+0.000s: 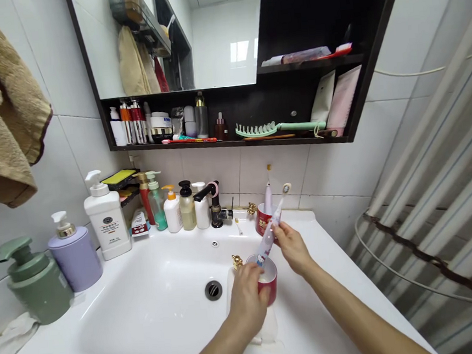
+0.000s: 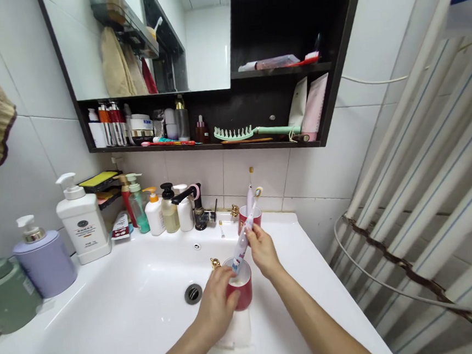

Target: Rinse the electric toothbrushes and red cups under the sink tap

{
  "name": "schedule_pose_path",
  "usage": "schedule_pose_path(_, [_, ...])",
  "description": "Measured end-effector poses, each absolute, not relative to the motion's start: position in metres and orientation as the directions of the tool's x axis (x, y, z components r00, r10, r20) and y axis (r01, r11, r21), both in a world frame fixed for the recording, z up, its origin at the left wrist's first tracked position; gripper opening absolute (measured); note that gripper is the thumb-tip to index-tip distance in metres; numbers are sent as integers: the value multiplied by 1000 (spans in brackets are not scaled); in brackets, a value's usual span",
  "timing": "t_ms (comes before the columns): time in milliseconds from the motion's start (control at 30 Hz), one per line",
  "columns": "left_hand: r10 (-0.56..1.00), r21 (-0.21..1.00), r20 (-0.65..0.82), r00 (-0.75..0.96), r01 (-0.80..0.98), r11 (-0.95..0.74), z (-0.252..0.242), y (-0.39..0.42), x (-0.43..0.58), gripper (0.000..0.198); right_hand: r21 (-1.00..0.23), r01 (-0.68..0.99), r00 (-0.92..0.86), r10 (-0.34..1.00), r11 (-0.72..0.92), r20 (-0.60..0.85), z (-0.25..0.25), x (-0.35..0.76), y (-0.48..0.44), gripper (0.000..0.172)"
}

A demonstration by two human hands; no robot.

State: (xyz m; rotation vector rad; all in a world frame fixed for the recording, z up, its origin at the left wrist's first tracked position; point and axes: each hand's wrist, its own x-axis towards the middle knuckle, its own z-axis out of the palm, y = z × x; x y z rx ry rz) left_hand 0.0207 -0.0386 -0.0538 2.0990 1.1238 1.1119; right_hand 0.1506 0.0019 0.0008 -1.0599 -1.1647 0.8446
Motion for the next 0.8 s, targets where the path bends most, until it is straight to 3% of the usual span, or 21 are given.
schedule_pose_path(167, [837,532,306,454,648,-546,-62,-34,32,24,-956,103,161,944,273,287,-32,145,8,25])
schedule_pose_path(333, [839,447,225,495,713,-540,-56,-29,34,23,-957,130,146,950,259,277,-40,145,3,23])
schedule_pose_path(567, [750,428,325,577,617,-660,-29,-35,58,22,-965,78,230,938,249,261,-18,172,-12,26])
schedule_pose_path(800, [643,337,405,650,548,-766,6,-17,125,22,-964,63,380,887,258,263,19,239,2,25])
